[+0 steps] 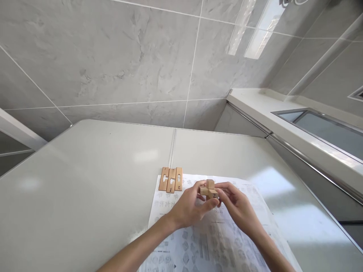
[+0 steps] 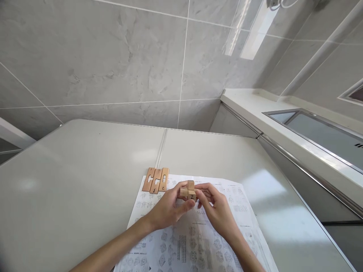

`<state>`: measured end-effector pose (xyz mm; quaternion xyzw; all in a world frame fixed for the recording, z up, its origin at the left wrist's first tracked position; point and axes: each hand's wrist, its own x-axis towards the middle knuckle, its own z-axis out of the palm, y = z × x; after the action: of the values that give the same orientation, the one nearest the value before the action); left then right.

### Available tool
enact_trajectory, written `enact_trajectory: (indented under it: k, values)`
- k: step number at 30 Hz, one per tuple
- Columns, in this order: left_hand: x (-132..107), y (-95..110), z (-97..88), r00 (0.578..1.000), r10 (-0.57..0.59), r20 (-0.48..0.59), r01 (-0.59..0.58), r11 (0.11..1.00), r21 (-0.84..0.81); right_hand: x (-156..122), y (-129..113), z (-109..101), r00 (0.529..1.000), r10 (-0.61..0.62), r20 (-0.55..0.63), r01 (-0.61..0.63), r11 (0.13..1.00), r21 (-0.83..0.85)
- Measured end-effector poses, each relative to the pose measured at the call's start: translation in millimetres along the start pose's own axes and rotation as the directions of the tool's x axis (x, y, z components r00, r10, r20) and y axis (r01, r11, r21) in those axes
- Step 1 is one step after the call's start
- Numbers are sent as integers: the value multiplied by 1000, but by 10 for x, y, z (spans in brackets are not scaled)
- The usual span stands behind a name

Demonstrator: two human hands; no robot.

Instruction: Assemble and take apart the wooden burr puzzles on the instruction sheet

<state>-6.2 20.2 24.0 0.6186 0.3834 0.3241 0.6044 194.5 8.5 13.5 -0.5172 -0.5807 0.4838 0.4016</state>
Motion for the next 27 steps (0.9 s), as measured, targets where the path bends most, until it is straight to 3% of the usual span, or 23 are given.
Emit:
enact_trajectory:
  k: [2, 5, 9, 16, 24, 27]
  values:
    - [15, 2, -14, 1000, -10, -17, 9, 998, -66, 56, -21, 85, 1000, 8, 19, -9, 999, 52]
    - [17, -9, -31, 988, -78, -131, 62, 990, -126, 136, -41, 119, 996, 10, 86, -21, 991, 129]
    - [-1, -22, -42, 972, -125, -198, 89, 979, -181, 230, -42, 47, 949, 49, 311, -117, 972, 205]
    - [6, -74, -105, 993, -99, -68, 78, 962, -263, 247, 91, -72, 836, 51, 547, -302, 874, 380]
    - [39, -64, -140, 993, -74, 94, 100, 941, -325, 220, 109, -27, 755, 18, 655, -382, 825, 416]
    - [37, -9, -158, 988, -69, 138, 104, 958, -266, 196, 121, 0, 749, 28, 662, -392, 824, 409]
